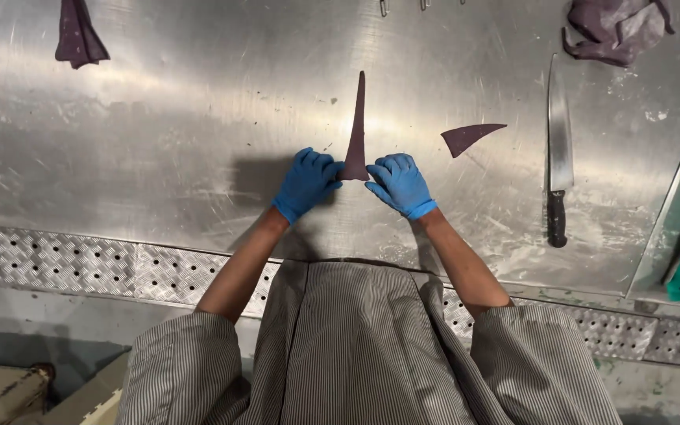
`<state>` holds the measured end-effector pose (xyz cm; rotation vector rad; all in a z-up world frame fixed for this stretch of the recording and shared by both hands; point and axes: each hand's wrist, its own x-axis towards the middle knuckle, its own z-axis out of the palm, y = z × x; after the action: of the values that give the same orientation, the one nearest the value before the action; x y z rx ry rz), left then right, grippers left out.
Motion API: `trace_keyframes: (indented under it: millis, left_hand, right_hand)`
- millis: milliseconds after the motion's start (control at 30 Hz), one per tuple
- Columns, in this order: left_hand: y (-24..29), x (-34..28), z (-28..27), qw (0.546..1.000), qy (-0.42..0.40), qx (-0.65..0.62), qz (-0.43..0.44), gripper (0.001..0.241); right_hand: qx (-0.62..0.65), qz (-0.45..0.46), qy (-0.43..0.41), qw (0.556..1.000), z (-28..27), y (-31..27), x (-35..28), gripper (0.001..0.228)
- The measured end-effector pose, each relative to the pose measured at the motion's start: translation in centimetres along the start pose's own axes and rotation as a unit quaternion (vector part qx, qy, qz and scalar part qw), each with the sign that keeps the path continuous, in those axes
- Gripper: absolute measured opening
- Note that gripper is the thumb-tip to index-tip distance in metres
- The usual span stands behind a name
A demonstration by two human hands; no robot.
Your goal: Rolling purple triangular pieces of dough into croissant shapes.
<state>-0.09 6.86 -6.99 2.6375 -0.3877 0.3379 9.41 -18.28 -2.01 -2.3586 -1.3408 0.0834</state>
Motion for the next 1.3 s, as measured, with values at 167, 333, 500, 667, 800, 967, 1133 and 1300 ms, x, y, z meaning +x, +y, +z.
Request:
trace_keyframes:
  millis: [167,333,500,667,800,967,1133,1300]
  left_hand:
    - [-0.9,0.3,0.5,0.996,-0.078,0.02,0.046,0.02]
    - [-1.7,0.8,0.0,0.993,-0.008,0.033,0.117,0.021]
    - [-1.8,0.5,1.4,0.979,-0.043,0.11,0.164,0.009]
    - [-0.9,1.8,0.5,0.989,-0.045,0.08,0.115,0.012]
    - [0.2,3.2,-0.8,0.992,-0.117,0.029,0.038,0.01]
    - [0.2,4.5,-0.8,0.998,-0.058,-0.019,-0.003,0.025]
    - [-0.2,3.4,-0.7,0.993,-0.064,-0.08,-0.054,0.033]
    - [0.0,0.1,1.2,0.998,-0.04,-0.024,0.05,0.041]
  right_hand:
    - [-0.065,-0.057,-0.024,0.996,1.1,0.8,-0.6,0.024]
    - [-0.088,-0.098,-0.034,0.991,1.0,1.5,0.1,0.023]
    - [-0.079,-0.095,-0.038,0.992,1.5,1.4,-0.2,0.019]
    - [-0.021,-0.049,-0.028,0.998,1.7,0.8,0.6,0.018]
    - [0.065,0.032,-0.011,0.997,1.7,0.2,1.1,0.024]
    - [0.07,0.052,0.004,0.996,1.5,0.4,1.9,0.022]
    - [0.08,0.061,0.01,0.995,1.4,0.3,0.9,0.021]
    - [-0.019,-0.039,0.014,0.999,1.7,-0.1,-0.6,0.035]
